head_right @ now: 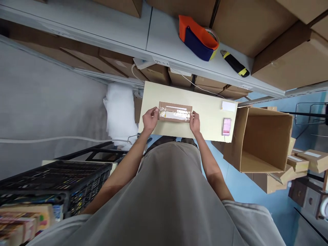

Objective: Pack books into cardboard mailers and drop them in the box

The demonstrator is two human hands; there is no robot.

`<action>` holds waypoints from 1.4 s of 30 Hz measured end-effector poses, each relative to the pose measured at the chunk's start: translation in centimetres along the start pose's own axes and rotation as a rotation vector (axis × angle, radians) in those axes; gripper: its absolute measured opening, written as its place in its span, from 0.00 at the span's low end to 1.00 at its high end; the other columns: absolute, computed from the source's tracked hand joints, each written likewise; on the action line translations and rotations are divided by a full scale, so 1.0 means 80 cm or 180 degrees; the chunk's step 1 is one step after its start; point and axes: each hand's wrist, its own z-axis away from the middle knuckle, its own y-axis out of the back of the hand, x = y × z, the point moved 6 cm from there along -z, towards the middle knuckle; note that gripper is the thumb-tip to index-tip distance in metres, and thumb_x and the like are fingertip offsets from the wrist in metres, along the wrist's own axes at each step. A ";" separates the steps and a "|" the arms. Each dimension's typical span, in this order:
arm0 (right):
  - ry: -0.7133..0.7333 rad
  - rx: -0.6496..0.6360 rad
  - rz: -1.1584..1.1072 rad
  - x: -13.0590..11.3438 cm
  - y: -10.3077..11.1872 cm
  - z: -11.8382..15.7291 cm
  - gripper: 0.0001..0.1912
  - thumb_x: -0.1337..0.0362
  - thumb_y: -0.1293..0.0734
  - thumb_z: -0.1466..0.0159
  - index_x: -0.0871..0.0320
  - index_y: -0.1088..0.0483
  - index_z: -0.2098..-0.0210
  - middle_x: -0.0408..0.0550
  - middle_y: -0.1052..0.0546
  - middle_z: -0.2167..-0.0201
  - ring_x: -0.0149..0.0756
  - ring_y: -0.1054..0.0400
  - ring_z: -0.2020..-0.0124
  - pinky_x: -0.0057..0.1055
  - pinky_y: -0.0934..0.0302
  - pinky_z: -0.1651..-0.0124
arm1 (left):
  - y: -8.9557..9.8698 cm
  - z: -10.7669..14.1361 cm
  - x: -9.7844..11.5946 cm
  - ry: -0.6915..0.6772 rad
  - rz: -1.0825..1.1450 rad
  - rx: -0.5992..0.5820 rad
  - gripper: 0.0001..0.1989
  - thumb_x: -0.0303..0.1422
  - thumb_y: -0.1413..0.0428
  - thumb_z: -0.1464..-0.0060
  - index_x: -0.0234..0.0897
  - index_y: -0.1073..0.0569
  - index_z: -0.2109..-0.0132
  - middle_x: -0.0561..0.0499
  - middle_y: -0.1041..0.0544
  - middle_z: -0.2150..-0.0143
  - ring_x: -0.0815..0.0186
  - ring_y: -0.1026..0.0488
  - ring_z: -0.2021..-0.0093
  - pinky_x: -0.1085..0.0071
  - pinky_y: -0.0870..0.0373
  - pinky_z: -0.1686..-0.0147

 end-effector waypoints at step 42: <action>0.0853 0.2297 0.1762 -0.237 0.363 -0.084 0.25 0.64 0.37 0.23 0.75 0.36 0.32 0.80 0.23 0.37 0.65 0.27 0.32 0.63 0.37 0.27 | 0.057 0.035 0.297 -0.1887 0.1515 0.0989 0.15 0.25 0.46 0.32 0.41 0.17 0.47 0.46 0.13 0.46 0.60 0.16 0.43 0.61 0.19 0.38</action>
